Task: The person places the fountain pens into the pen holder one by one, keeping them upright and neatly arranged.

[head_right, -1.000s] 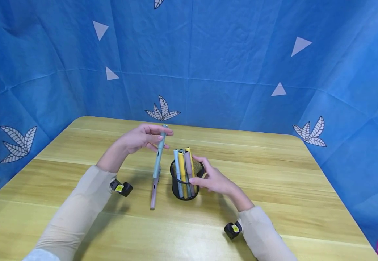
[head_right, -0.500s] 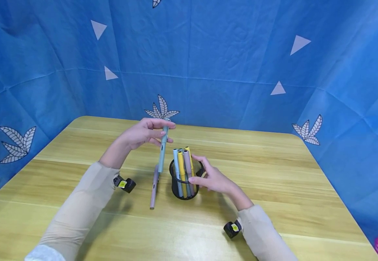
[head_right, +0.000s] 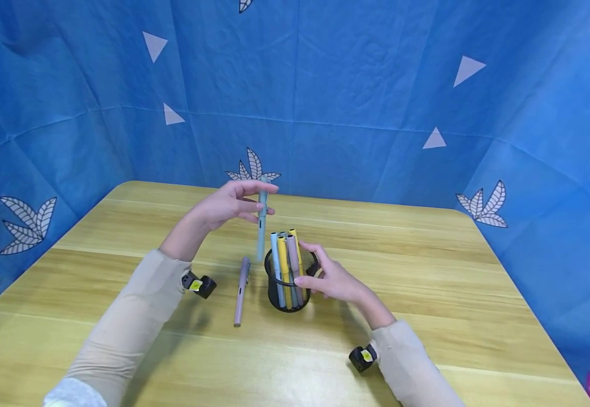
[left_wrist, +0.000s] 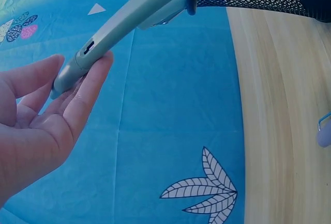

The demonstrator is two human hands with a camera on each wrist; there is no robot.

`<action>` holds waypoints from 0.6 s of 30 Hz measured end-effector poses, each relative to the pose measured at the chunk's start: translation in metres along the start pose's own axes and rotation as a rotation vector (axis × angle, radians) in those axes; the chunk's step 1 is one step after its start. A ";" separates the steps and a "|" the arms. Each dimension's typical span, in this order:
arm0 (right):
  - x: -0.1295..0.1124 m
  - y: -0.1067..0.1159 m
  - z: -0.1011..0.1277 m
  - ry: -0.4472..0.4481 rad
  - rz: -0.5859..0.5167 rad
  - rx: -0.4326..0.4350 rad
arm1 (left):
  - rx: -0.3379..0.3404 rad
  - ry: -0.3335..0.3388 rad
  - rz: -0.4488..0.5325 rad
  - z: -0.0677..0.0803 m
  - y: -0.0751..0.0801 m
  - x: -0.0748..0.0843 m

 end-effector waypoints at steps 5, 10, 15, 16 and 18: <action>0.001 -0.001 0.000 0.000 0.004 -0.002 | 0.001 -0.006 0.014 0.000 -0.001 0.000; 0.002 -0.002 -0.001 -0.010 0.004 0.006 | -0.021 -0.007 0.055 0.000 -0.003 -0.002; -0.012 -0.003 0.003 -0.007 0.002 0.007 | -0.049 -0.011 0.088 0.000 -0.007 -0.005; -0.017 -0.003 0.005 -0.009 0.004 0.007 | -0.053 -0.009 0.089 0.000 -0.007 -0.005; -0.025 -0.003 0.007 -0.013 0.005 0.005 | -0.066 -0.006 0.092 0.000 -0.008 -0.006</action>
Point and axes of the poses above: each hand's wrist, its own z-axis away from the middle knuckle, its own y-axis out of the back of the hand, x = y × z, the point moved 2 cm from there along -z, towards the middle knuckle, and after that the axes turned 7 degrees about x, right-handed, at the moved point
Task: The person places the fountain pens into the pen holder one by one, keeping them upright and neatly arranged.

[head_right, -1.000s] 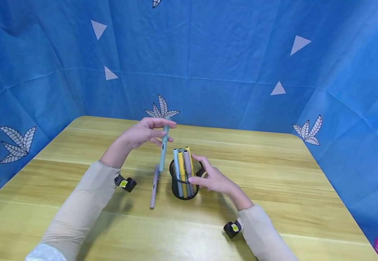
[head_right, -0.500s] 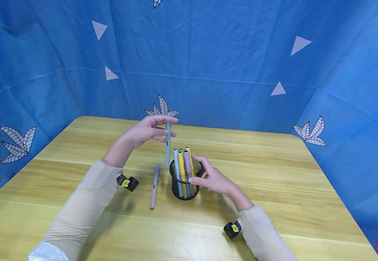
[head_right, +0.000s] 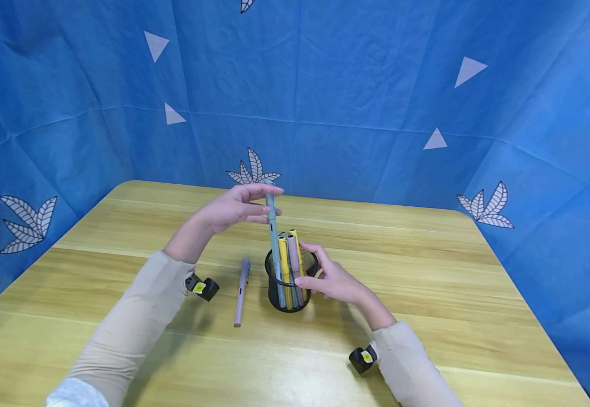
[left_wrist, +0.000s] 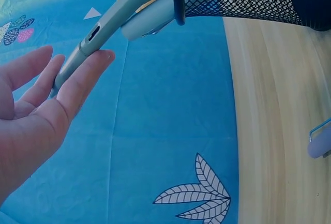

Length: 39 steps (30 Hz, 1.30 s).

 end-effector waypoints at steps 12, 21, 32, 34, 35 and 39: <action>0.028 0.001 -0.008 0.021 -0.026 0.004 | -0.039 0.035 -0.003 0.003 -0.006 -0.001; 0.015 0.001 -0.003 0.031 -0.026 0.003 | -0.057 0.052 0.026 0.003 -0.010 -0.003; 0.015 0.001 -0.003 0.018 -0.027 0.004 | -0.103 0.062 -0.024 0.007 -0.018 -0.007; 0.022 0.001 -0.005 0.017 -0.027 0.004 | -0.107 0.064 -0.034 0.007 -0.020 -0.008; 0.025 0.001 -0.006 0.017 -0.024 0.003 | -0.109 0.063 -0.034 0.008 -0.020 -0.008; 0.027 0.001 -0.007 0.017 -0.024 0.002 | -0.109 0.052 -0.040 0.011 -0.022 -0.008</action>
Point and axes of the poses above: each hand's wrist, its own z-axis away from the middle knuckle, its own y-axis out of the back of the hand, x = y × z, the point moved 2 cm from there along -z, towards the middle knuckle, and after that the axes turned 7 degrees about x, right-handed, at the moved point
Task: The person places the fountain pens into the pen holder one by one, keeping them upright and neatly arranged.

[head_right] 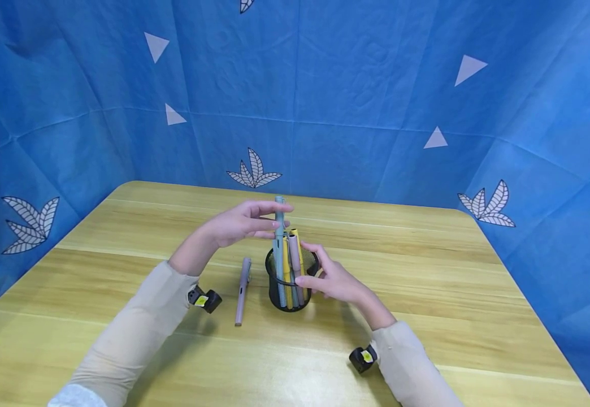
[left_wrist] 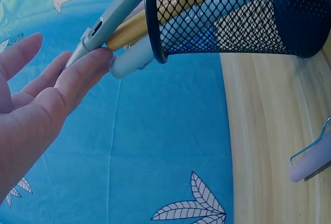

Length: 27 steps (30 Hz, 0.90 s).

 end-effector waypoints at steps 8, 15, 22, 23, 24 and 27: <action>0.000 0.000 0.000 -0.001 0.007 0.002 | -0.060 -0.063 -0.140 0.008 -0.006 0.001; 0.001 0.000 0.000 0.000 0.025 0.011 | -0.056 -0.105 -0.163 0.013 -0.002 -0.001; 0.002 0.000 0.000 0.005 0.027 0.016 | -0.127 -0.113 -0.209 0.016 0.000 -0.007; 0.003 0.000 0.000 0.005 0.027 0.016 | -0.137 -0.117 -0.214 0.017 -0.001 -0.007; 0.003 0.000 0.000 0.004 0.025 0.016 | -0.143 -0.120 -0.214 0.017 -0.001 -0.007; 0.001 0.000 0.000 0.003 0.024 0.015 | -0.150 -0.125 -0.213 0.019 -0.001 -0.007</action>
Point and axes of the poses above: each hand's wrist, its own z-axis away from the middle knuckle, its own y-axis out of the back of the hand, x = y × z, the point moved 2 cm from there along -z, towards the middle knuckle, and after that the axes turned 7 degrees about x, right-handed, at the moved point
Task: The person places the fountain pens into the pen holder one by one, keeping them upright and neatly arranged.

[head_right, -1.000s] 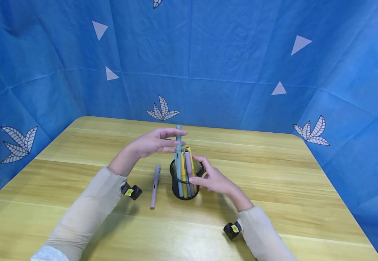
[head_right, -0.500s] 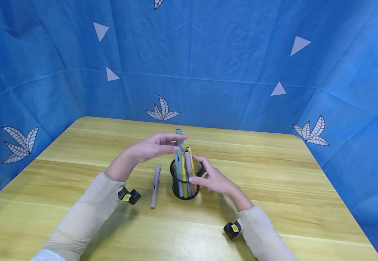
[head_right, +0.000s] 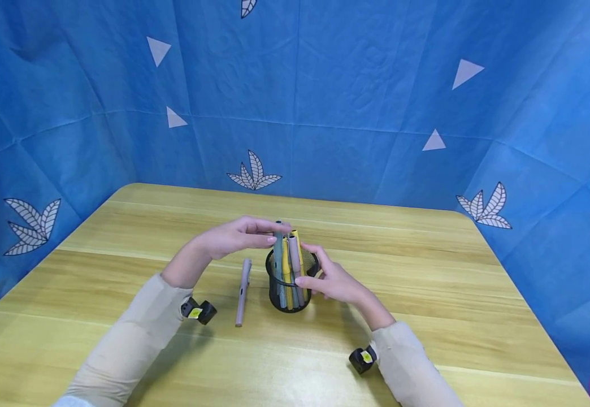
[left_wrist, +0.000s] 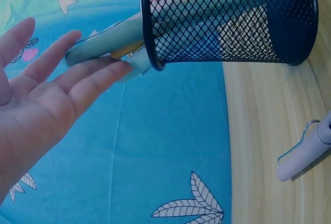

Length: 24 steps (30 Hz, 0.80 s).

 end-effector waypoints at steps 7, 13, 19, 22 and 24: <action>-0.022 -0.001 0.006 -0.006 -0.015 -0.002 | 0.014 -0.025 0.017 0.003 0.005 -0.001; -0.009 -0.001 0.002 -0.014 -0.007 0.006 | 0.058 -0.022 0.045 0.007 0.009 0.000; -0.004 -0.001 0.001 -0.007 -0.013 0.008 | 0.103 0.001 0.102 0.007 0.012 -0.004; -0.003 -0.001 0.001 -0.003 -0.007 0.008 | 0.123 0.011 0.129 0.008 0.014 -0.007; -0.003 -0.001 0.001 0.000 -0.007 0.005 | 0.136 0.023 0.137 0.008 0.015 -0.010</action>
Point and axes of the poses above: each hand's wrist, its own z-axis away from the middle knuckle, its own y-axis out of the back of the hand, x = y × z, the point moved 2 cm from there along -z, towards the middle knuckle, and after that the axes turned 7 degrees about x, right-handed, at the moved point
